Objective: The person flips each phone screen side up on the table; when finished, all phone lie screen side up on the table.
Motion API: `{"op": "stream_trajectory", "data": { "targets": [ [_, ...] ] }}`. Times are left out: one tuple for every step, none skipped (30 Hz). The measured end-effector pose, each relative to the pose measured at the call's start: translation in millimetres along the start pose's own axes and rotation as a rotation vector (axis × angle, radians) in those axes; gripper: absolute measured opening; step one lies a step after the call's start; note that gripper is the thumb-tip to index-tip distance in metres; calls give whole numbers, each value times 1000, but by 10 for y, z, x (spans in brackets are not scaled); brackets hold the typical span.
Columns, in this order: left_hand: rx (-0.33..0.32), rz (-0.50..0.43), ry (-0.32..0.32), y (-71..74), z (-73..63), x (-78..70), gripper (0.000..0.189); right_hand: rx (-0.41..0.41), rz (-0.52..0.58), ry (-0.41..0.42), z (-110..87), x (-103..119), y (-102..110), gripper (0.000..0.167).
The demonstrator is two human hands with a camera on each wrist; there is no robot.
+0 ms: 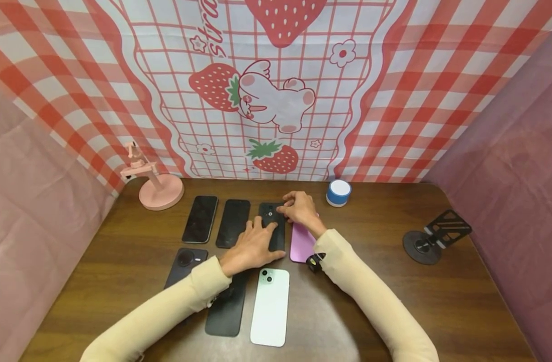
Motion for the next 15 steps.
{"op": "stream_trajectory", "data": {
  "targets": [
    [0, 7, 1, -1, 3, -4, 81, 0, 4, -10, 6, 0, -2, 44],
    [0, 13, 2, -2, 5, -7, 81, 1, 5, -14, 8, 6, -1, 44],
    [-1, 18, 4, -1, 7, -10, 81, 3, 8, -18, 10, 11, -3, 44],
    [-4, 23, 6, 0, 8, -13, 82, 5, 11, -22, 12, 14, -7, 44],
    [-6, 27, 9, 0, 9, -15, 82, 8, 10, -20, 12, 22, -10, 44],
    [-8, 30, 11, 0, 9, -18, 82, 9, 8, -19, 15, 23, -14, 44],
    [-10, 33, 13, -1, 10, -20, 83, 10, 5, -17, 15, 26, -17, 44],
    [-12, 35, 16, -3, 12, -22, 83, 9, 2, -16, 14, 27, -19, 44],
    [-14, 38, 19, -5, 13, -23, 83, 7, -2, -17, 16, 25, -24, 44],
    [-15, 40, 22, -8, 14, -26, 84, 5, -6, -16, 17, 23, -25, 44],
    [-14, 41, 25, -12, 14, -28, 84, 2, -13, -17, 18, 20, -26, 44],
    [-17, 42, 29, -14, 15, -30, 84, -2, -16, -20, 19, 15, -29, 43],
    [-20, 43, 32, -14, 16, -31, 84, -5, -20, -21, 18, 13, -30, 43],
    [-23, 43, 34, -14, 17, -34, 84, -7, -25, -23, 18, 10, -32, 42],
    [-29, 43, 35, -13, 18, -37, 84, -9, -28, -23, 17, 9, -34, 42]
  ]
}}
Point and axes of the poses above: each hand's wrist, its own z-axis towards the middle knuckle, its own y-axis out of the back of the hand, x = y × z, the point moved 8 cm from there along z, towards the middle knuckle, and after that the axes turned 3 degrees about z, right-handed, at the moved point
